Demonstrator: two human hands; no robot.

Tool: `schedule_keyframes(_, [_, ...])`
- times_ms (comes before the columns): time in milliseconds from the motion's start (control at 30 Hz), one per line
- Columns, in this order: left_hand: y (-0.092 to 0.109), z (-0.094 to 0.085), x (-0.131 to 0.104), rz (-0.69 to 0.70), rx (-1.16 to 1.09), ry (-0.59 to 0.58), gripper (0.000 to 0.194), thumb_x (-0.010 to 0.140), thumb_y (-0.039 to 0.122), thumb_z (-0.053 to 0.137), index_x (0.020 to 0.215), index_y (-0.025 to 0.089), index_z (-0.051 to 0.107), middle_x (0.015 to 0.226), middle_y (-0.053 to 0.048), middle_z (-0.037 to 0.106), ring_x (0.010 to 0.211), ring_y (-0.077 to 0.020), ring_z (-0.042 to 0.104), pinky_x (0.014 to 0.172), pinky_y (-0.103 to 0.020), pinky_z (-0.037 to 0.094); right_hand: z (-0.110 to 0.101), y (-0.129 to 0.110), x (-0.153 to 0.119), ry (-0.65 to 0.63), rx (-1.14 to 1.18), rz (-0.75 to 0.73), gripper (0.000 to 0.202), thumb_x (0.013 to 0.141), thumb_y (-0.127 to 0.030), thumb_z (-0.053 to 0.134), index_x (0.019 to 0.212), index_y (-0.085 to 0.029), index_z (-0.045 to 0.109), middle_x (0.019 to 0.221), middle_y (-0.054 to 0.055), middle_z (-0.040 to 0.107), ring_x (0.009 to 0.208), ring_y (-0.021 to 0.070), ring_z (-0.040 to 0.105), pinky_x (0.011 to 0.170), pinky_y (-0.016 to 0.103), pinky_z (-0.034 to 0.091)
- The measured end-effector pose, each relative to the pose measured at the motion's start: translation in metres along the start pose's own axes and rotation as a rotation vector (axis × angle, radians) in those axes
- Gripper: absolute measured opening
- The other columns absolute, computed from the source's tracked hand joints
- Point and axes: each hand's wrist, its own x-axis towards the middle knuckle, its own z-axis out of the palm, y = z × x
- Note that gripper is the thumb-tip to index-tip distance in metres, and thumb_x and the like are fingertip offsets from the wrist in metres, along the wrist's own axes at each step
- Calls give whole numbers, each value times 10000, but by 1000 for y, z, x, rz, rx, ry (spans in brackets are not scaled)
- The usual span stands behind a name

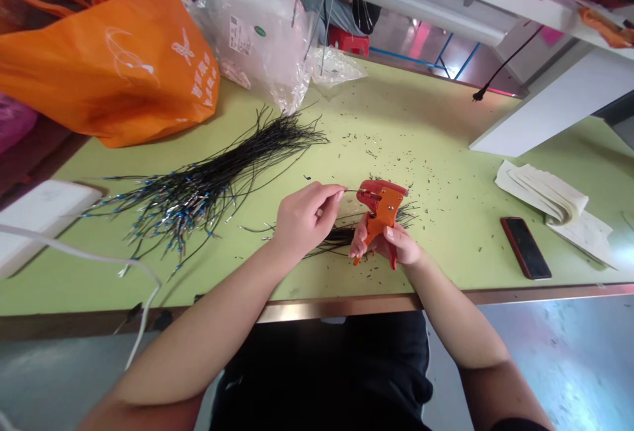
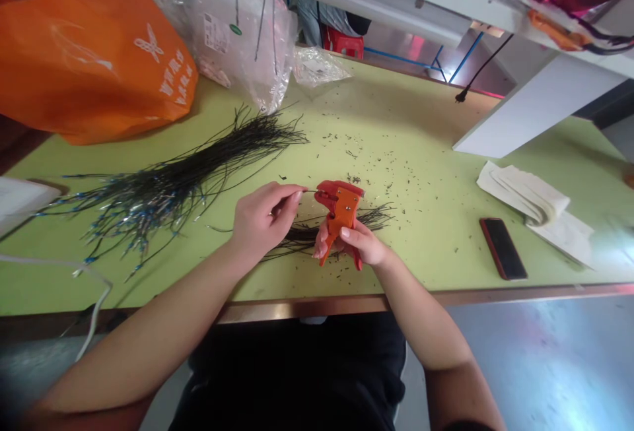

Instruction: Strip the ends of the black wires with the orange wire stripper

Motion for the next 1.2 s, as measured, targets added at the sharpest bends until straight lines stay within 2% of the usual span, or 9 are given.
schedule_keyframes(133, [1,0,0,26,21,15,124,1022,164,583,1018,185,705,726,27,688,509,-65,480,517,-205,366,1,-1,0,31,-20,20,414,952,-582,662,1009,-171,673,836,60,698,834,216,723,764,358,594])
schedule_keyframes(267, [1,-1,-1,51,63,42,124,1021,164,590,1036,188,710,712,32,680,497,-65,473,519,-209,366,-2,2,0,73,-33,15,449,942,-606,663,1033,-166,678,855,64,710,829,219,728,802,379,601])
schedule_keyframes(400, [2,0,-2,107,93,38,124,1010,142,601,1062,185,706,694,37,679,510,-71,513,530,-213,374,-6,4,0,115,-81,30,498,934,-650,646,1069,-172,679,947,92,719,842,227,739,803,398,622])
schedule_keyframes(633, [4,3,-5,124,110,-7,127,1021,155,587,1061,193,701,700,36,689,544,-78,571,534,-215,383,-8,7,2,376,-307,-32,512,905,-682,667,1175,-246,679,1177,116,707,1084,285,746,914,465,637])
schedule_keyframes(800, [5,4,-6,106,164,-39,125,1017,158,598,1057,186,713,709,33,704,572,-85,607,539,-222,391,-8,6,3,579,-629,-109,401,939,-589,690,1112,-229,728,1270,122,723,1217,291,679,1090,510,542])
schedule_keyframes(933, [5,5,-6,104,228,-49,143,1025,172,587,1062,193,724,710,31,714,594,-93,633,538,-232,393,-3,1,2,631,-606,-67,411,942,-585,690,1156,-238,733,1230,106,753,1197,280,690,1080,498,550])
schedule_keyframes(1067, [7,6,-7,112,269,-63,155,1031,190,583,1051,186,737,685,26,699,581,-102,620,530,-242,390,2,1,4,590,-434,-81,511,957,-645,625,1253,-235,696,1020,79,763,990,250,742,909,456,643])
schedule_keyframes(1200, [9,8,-8,121,303,-65,155,1029,189,587,1044,184,741,667,27,689,573,-106,611,511,-253,369,5,7,4,538,-392,-118,557,960,-660,605,1284,-211,666,896,63,742,852,232,740,804,423,663])
